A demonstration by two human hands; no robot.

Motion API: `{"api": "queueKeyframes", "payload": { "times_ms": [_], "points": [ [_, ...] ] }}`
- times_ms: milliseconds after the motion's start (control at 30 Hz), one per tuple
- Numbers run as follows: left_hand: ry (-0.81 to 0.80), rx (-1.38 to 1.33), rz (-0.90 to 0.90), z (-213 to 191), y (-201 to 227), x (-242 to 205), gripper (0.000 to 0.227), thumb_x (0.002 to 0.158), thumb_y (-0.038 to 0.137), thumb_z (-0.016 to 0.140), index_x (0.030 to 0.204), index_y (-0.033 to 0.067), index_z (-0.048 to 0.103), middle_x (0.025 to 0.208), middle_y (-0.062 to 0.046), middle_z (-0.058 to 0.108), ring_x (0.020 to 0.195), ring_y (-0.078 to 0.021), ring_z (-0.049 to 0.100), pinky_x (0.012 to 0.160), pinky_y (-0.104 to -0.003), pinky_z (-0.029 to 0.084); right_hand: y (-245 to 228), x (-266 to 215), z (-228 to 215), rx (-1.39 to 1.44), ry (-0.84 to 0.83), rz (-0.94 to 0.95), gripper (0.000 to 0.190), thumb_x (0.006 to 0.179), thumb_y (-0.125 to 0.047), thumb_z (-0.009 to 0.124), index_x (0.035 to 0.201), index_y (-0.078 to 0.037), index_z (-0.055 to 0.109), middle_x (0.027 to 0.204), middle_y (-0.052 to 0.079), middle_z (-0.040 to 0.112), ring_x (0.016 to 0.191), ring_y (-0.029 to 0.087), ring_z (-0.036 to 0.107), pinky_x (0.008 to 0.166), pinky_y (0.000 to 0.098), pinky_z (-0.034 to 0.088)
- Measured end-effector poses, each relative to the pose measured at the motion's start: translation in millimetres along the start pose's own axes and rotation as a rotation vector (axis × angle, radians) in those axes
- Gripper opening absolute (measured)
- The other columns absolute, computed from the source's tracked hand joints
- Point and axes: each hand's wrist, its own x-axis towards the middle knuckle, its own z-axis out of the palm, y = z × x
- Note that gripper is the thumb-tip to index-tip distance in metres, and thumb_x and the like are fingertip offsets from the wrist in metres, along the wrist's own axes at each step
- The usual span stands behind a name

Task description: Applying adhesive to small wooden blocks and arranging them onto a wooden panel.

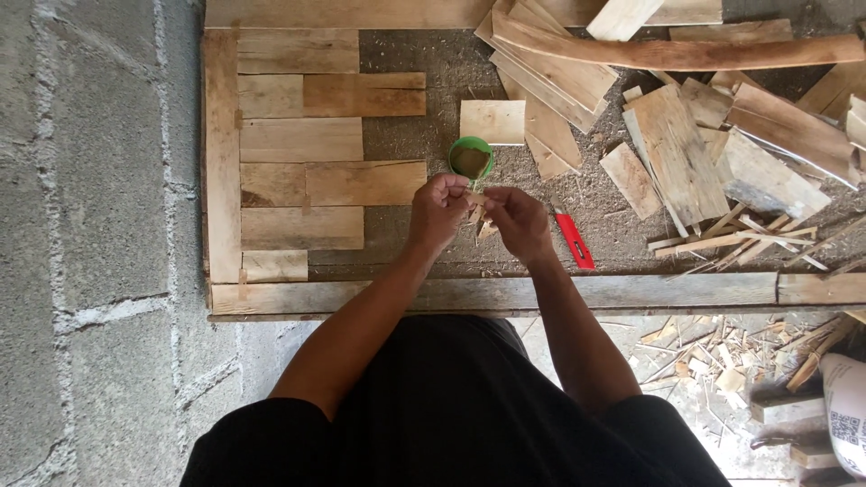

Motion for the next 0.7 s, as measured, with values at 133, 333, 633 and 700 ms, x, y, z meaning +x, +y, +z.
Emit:
{"api": "queueKeyframes", "payload": {
  "times_ms": [133,333,633,700],
  "points": [
    [0.028,0.111,0.079,4.2,4.7,5.7,0.025,0.090,0.001,0.075,0.113,-0.0024,0.065,0.097,-0.014,0.075,0.085,-0.0183,0.073,0.076,-0.031,0.063,10.3,15.9,6.1,0.083,0.001,0.025,0.019,0.101,-0.013,0.070,0.111,0.003,0.072,0.089,0.008,0.076,0.076,0.010,0.070,0.065,0.0252,0.058],
    [0.200,0.362,0.180,10.6,1.9,23.4,0.014,0.096,0.011,0.072,0.109,0.0051,0.072,0.098,-0.011,0.080,0.082,-0.0173,0.077,0.071,-0.031,0.063,-15.2,46.8,14.5,-0.133,0.138,0.025,0.014,0.098,-0.014,0.074,0.102,0.000,0.075,0.081,0.008,0.074,0.069,0.009,0.065,0.060,0.0251,0.054],
    [0.419,0.563,0.334,22.7,-33.5,29.9,0.027,0.103,0.015,0.063,0.129,0.0092,0.068,0.124,-0.016,0.072,0.095,-0.0221,0.076,0.077,-0.031,0.063,17.1,85.7,27.4,-0.423,0.239,0.005,0.015,0.085,-0.009,0.076,0.097,-0.001,0.072,0.087,0.011,0.077,0.074,0.016,0.074,0.066,0.0308,0.062],
    [0.466,0.531,0.184,25.9,-27.1,31.1,0.042,0.099,0.025,0.069,0.135,0.0055,0.059,0.134,-0.019,0.064,0.099,-0.0261,0.073,0.080,-0.034,0.061,27.0,87.8,27.2,-0.408,0.238,0.048,0.023,0.083,-0.009,0.075,0.102,-0.001,0.065,0.089,0.010,0.075,0.075,0.015,0.073,0.063,0.0296,0.063]
  ]
}}
